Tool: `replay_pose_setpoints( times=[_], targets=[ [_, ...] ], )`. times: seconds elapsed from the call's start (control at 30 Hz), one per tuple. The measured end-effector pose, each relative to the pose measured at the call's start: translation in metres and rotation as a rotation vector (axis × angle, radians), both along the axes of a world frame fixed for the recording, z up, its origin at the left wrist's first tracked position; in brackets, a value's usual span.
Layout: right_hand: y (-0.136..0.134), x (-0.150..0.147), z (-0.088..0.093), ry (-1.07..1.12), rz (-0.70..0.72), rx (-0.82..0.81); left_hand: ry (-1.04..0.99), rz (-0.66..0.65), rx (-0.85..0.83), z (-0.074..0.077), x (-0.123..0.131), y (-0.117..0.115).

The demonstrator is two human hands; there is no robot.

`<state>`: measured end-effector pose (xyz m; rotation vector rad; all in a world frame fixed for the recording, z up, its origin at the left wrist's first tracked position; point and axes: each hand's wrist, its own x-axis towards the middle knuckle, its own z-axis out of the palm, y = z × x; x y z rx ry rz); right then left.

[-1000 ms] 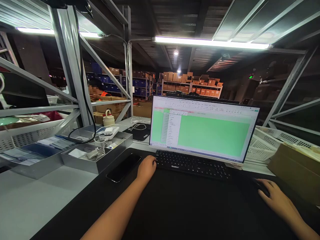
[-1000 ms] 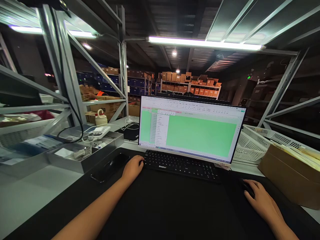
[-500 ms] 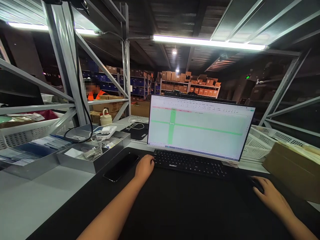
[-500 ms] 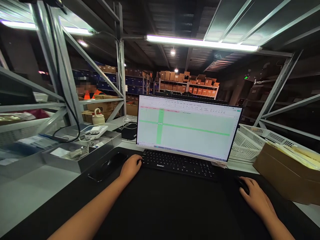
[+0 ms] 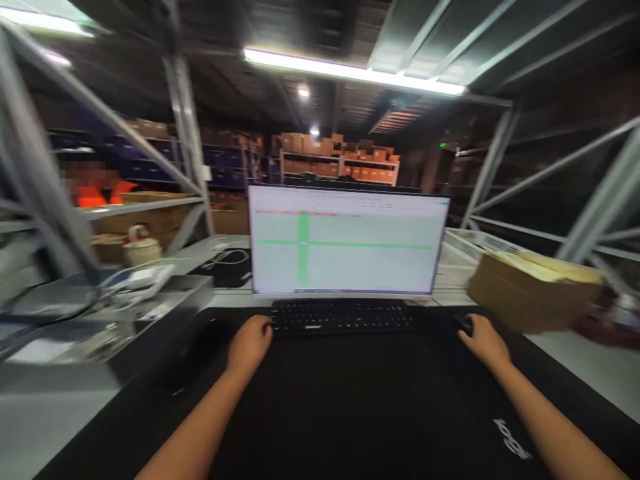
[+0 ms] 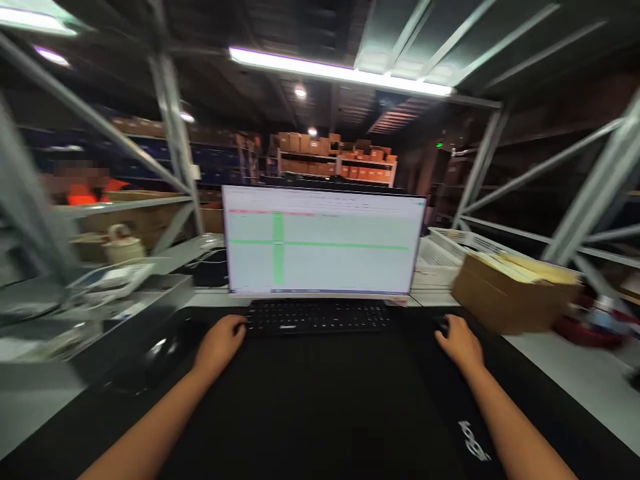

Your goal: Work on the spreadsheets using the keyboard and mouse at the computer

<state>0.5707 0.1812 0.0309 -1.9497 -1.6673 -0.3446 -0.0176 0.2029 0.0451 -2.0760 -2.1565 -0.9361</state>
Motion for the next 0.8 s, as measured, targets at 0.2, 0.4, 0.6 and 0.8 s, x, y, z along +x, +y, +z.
replay_pose_setpoints(
  times=[0.2, 0.4, 0.6, 0.8],
  targets=[
    [-0.005, 0.004, -0.003, 0.029, -0.227, -0.097, 0.049, -0.065, 0.017, -0.015, -0.017, 0.027],
    [-0.006, 0.003, -0.003, 0.031, -0.217, -0.119, 0.054, -0.04, -0.003, -0.015, -0.019, 0.025],
    [-0.007, 0.002, -0.001, 0.034, -0.217, -0.13, 0.081, -0.054, -0.003, -0.019, -0.021, 0.029],
    [-0.01, 0.0, 0.002, 0.035, -0.217, -0.147, 0.071, -0.049, -0.012, -0.016, -0.019, 0.028]
  ],
)
